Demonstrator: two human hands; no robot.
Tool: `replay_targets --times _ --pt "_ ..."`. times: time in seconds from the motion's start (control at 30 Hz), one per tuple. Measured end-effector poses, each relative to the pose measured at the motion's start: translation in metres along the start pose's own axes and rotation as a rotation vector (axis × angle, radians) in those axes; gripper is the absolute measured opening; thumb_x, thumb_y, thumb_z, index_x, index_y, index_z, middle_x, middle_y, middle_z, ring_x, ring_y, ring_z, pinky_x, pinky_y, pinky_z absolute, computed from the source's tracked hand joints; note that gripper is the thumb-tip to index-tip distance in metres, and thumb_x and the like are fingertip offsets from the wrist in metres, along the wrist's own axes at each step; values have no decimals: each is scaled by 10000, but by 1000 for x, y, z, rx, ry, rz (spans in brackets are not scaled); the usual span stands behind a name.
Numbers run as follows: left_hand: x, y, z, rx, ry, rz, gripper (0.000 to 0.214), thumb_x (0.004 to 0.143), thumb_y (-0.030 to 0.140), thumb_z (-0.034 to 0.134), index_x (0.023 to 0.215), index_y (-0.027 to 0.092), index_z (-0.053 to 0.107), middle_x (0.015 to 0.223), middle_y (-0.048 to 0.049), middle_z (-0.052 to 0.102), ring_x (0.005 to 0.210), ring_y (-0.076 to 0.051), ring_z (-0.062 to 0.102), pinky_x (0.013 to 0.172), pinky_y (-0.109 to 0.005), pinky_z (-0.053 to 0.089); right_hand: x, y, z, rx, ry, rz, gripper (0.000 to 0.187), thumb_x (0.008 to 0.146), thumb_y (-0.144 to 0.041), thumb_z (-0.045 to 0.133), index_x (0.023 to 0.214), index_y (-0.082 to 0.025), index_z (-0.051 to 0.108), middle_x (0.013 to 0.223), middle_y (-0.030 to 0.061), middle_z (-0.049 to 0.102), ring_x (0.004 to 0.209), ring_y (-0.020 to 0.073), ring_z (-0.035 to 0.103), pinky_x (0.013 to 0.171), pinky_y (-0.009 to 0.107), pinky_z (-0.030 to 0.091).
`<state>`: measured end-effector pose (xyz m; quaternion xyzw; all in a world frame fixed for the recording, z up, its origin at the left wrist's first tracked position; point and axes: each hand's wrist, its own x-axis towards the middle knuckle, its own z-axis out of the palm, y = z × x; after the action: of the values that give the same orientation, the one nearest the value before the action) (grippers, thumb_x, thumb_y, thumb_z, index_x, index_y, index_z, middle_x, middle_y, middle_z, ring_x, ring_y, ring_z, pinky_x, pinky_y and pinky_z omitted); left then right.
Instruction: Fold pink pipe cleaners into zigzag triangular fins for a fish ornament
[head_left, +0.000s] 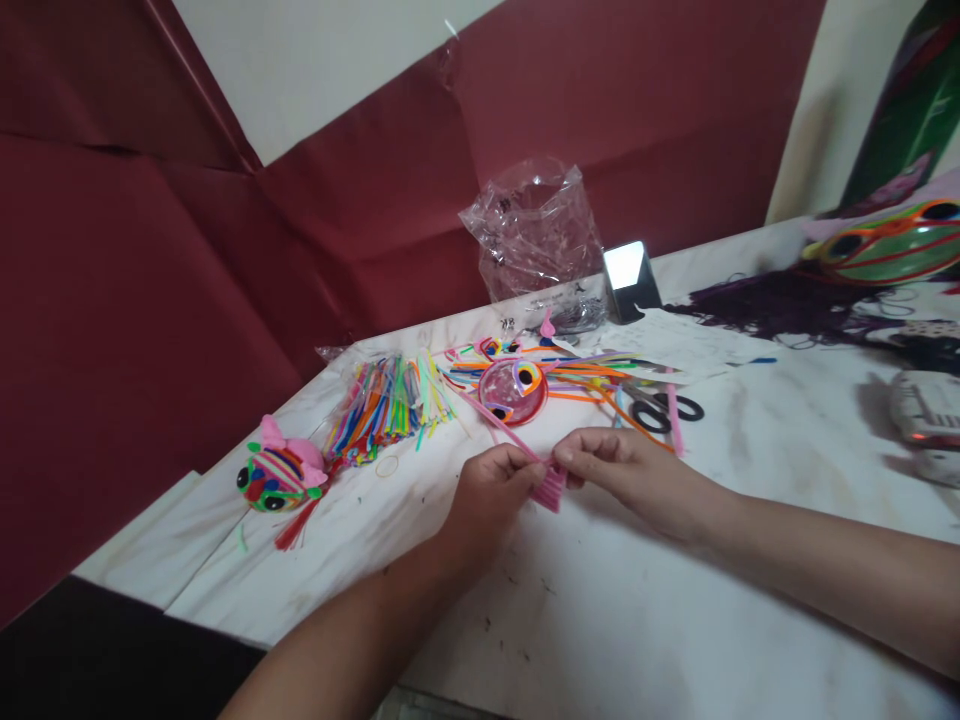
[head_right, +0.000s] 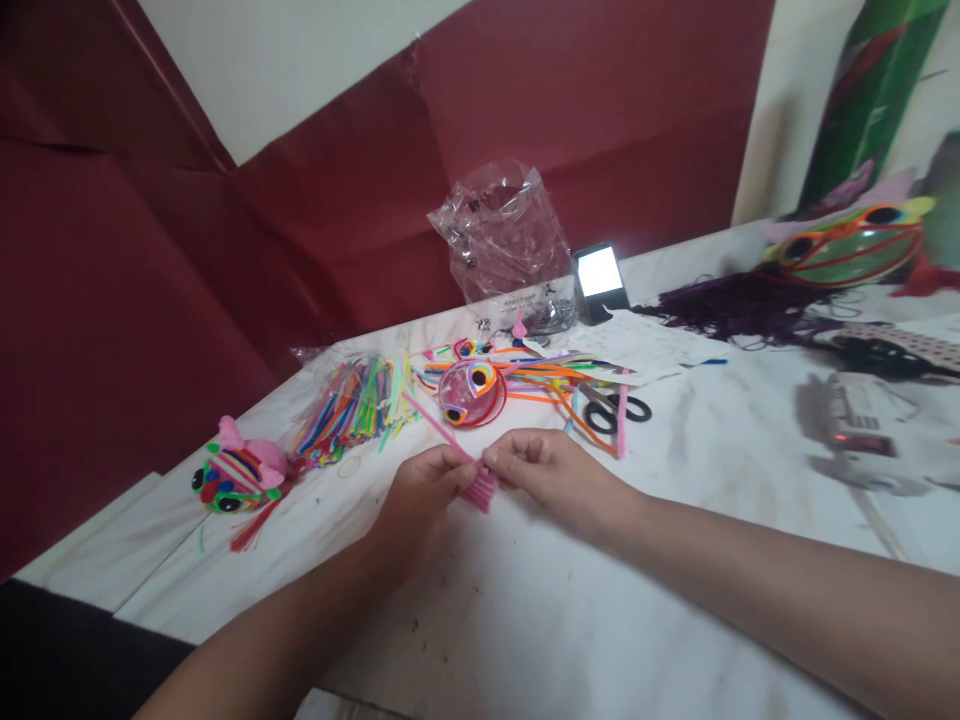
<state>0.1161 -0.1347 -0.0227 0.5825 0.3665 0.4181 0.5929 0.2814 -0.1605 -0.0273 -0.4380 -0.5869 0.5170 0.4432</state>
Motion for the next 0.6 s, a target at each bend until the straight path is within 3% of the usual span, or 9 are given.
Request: replay_targets --times 0.13,0.23,0.43,0.6 --pt "-2 2 -1 94 -13 32 160 666 273 648 626 141 567 592 0 574 567 -108 490 586 -252 380 1 0 -3 21 14 -51 344 766 -499 549 665 -170 570 623 -30 537 596 100 471 550 220 358" --pt "-4 7 0 314 -2 85 128 671 253 619 613 148 573 591 0 557 572 -113 478 589 -253 376 0 -3 -4 -32 31 -88 300 795 -455 530 733 -169 594 695 -12 589 657 116 517 593 231 382" --pt "-8 6 5 661 -166 132 108 643 151 516 537 161 537 546 12 531 541 -112 459 545 -239 353 2 -2 -1 4 -120 -72 230 771 -386 572 752 -157 582 682 -2 619 624 119 563 584 235 412" --pt "-5 -1 3 654 -154 61 103 642 163 503 547 161 543 502 29 525 494 -91 439 499 -216 332 0 -4 0 -231 7 -161 168 763 -304 571 659 -171 569 596 -24 582 572 111 530 538 222 404"
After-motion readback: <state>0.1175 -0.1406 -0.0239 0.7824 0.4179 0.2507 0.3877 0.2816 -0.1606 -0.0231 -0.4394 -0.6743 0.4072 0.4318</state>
